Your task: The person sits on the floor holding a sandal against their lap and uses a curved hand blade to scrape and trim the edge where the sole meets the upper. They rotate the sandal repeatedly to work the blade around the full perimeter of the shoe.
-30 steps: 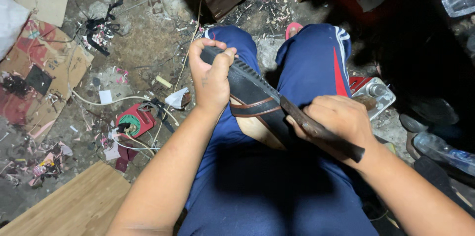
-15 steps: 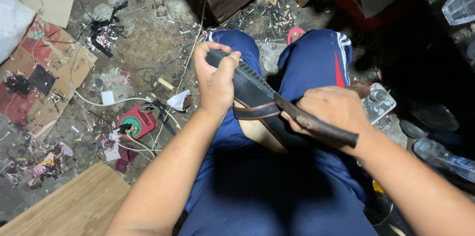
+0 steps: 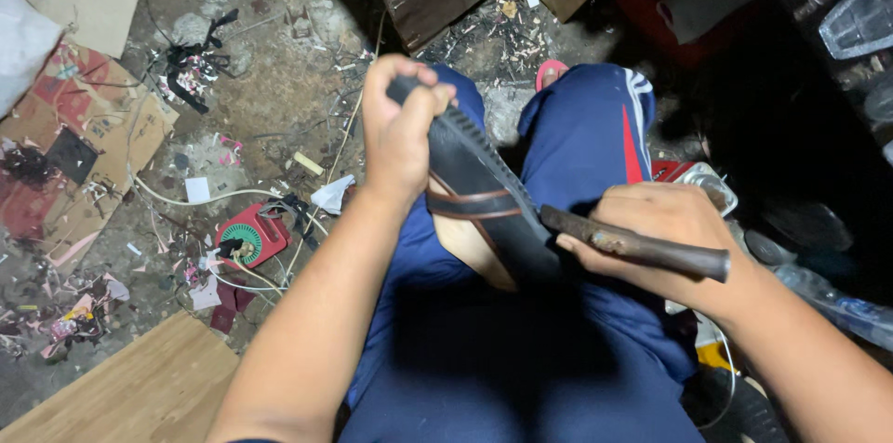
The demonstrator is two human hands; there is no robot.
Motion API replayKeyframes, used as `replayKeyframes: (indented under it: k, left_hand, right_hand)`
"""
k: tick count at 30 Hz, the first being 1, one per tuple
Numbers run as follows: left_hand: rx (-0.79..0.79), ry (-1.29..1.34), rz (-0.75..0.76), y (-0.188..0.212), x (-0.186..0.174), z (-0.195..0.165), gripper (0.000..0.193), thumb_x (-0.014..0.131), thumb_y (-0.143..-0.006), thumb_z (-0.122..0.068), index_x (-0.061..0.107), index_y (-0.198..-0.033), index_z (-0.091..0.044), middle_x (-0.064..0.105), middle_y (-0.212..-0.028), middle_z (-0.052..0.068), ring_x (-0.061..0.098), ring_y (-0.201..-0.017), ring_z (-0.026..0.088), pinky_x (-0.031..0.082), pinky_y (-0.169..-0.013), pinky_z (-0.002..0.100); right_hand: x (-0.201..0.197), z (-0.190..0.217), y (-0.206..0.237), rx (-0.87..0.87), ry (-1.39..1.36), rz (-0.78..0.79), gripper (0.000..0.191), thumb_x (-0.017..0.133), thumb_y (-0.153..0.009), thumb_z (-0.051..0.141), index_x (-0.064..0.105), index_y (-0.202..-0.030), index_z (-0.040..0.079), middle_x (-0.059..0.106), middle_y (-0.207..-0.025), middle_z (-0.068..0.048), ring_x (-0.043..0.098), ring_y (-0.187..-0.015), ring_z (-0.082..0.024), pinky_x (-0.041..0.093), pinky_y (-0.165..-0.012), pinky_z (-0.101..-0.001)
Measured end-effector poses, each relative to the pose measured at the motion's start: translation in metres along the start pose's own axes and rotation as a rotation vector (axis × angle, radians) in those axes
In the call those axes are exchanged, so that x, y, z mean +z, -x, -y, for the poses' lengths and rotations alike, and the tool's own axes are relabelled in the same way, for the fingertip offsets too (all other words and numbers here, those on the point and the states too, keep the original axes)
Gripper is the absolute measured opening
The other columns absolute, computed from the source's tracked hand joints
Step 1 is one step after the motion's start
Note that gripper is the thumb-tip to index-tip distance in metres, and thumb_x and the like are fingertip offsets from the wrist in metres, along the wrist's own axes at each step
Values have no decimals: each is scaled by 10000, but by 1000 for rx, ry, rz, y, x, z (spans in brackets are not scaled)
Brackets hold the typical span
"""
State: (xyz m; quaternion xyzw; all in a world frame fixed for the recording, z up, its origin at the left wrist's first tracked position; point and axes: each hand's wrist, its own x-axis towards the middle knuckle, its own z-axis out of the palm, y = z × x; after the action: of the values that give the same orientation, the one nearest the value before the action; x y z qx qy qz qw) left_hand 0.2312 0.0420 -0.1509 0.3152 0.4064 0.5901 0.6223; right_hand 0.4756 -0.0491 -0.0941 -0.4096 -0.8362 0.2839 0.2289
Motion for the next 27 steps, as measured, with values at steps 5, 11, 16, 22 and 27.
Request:
replayKeyframes:
  k: [5, 11, 16, 22, 27]
  left_hand:
    - [41, -170, 280, -25, 17, 4, 340, 709, -845, 47, 501, -1096, -50, 593, -1016, 65, 606, -913, 150, 534, -796, 304]
    - [-51, -199, 248, -26, 25, 10, 320, 710, -844, -8, 505, -1086, -51, 591, -962, 34, 592, -830, 105, 511, -741, 272]
    - [-41, -225, 246, -28, 26, 12, 323, 712, -841, -19, 507, -1089, -51, 585, -961, 23, 596, -823, 101, 512, -736, 269]
    - [-32, -191, 260, -32, 20, 15, 330, 717, -849, -16, 501, -1097, -55, 571, -972, 24, 591, -837, 105, 511, -754, 274]
    - [-46, -175, 253, -35, 17, 15, 326, 705, -852, -15, 498, -1099, -56, 581, -959, 36, 615, -832, 116, 532, -748, 287]
  right_hand:
    - [12, -2, 2, -8, -12, -80, 221, 814, -802, 138, 644, -688, 53, 551, -624, -61, 560, -547, -222, 434, -511, -352]
    - [19, -9, 1, -7, -47, -124, 223, 808, -823, 134, 646, -690, 55, 592, -659, -47, 586, -580, -208, 453, -528, -335]
    - [25, -13, -1, 8, -49, -140, 216, 809, -826, 133, 652, -698, 58, 604, -670, -45, 590, -584, -206, 459, -535, -335]
    - [31, -11, -10, 26, 169, -126, 357, 842, -780, 209, 569, -601, 64, 498, -578, -83, 543, -530, -271, 424, -489, -396]
    - [39, -3, -12, -38, 282, -210, 248, 801, -791, 206, 605, -705, 80, 504, -641, -69, 556, -591, -280, 429, -539, -406]
